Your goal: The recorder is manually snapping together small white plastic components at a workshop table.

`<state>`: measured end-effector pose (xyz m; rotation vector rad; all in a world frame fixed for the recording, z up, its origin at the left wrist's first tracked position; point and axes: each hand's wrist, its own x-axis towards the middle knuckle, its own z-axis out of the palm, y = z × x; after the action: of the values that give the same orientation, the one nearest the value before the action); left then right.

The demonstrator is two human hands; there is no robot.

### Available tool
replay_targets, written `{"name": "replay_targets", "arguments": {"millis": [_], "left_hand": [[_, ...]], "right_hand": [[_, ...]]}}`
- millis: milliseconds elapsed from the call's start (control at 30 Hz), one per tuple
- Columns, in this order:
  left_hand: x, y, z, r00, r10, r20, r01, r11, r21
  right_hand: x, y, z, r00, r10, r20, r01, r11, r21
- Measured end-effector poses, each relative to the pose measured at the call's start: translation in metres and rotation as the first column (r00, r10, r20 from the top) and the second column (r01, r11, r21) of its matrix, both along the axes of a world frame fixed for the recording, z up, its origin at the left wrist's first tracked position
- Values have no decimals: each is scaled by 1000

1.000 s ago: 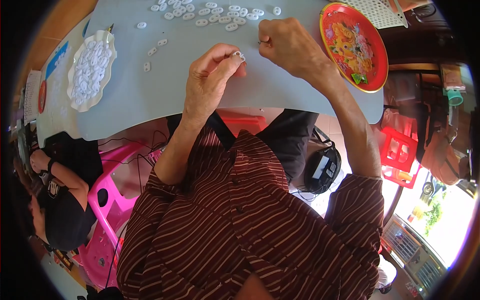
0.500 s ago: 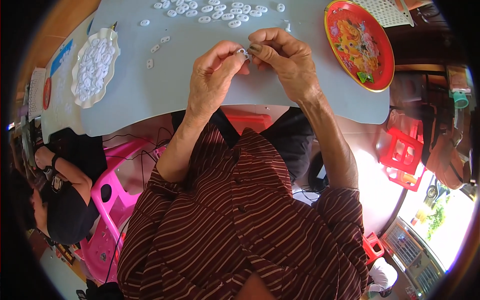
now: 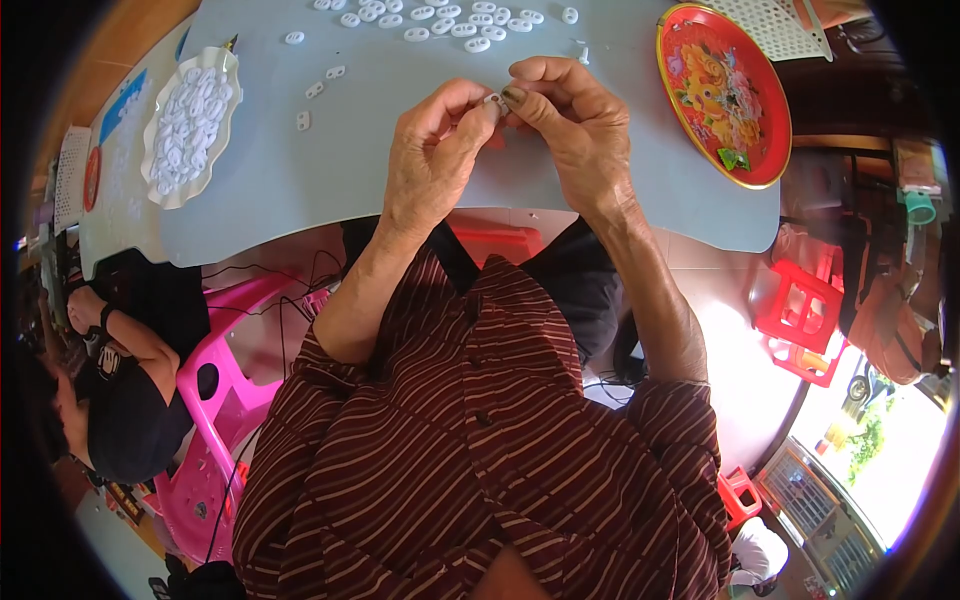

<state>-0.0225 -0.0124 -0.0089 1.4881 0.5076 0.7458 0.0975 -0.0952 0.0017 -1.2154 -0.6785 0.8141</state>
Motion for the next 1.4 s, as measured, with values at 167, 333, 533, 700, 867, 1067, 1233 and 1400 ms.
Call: {"name": "replay_targets", "arguments": {"millis": [167, 333, 533, 700, 867, 1067, 1233, 1400], "left_hand": [[-2, -2, 4, 999, -4, -38, 4, 1000, 4], [-2, 2, 2, 997, -78, -8, 78, 997, -19], [-3, 4, -1, 989, -145, -7, 145, 989, -3], [-3, 2, 4, 993, -113, -47, 114, 993, 35], [-2, 0, 3, 994, -89, 59, 92, 994, -52], [-1, 1, 1, 992, -112, 66, 116, 992, -57], [-6, -1, 6, 994, -69, -84, 80, 988, 132], [-2, -2, 4, 998, -57, 16, 56, 998, 34]], "right_hand": [[3, -1, 2, 999, 12, 31, -11, 999, -36], [15, -3, 2, 982, 134, 136, -128, 990, -56], [14, -4, 6, 953, 149, 264, -136, 988, -67], [16, -6, 7, 955, 149, 256, -128, 987, -96], [12, -6, 7, 976, 167, 139, -161, 985, -54], [11, -5, 7, 968, 155, 195, -141, 987, -80], [10, -3, 8, 972, 138, 192, -133, 990, -37], [17, -2, 10, 980, 172, 96, -158, 977, -140]]}}
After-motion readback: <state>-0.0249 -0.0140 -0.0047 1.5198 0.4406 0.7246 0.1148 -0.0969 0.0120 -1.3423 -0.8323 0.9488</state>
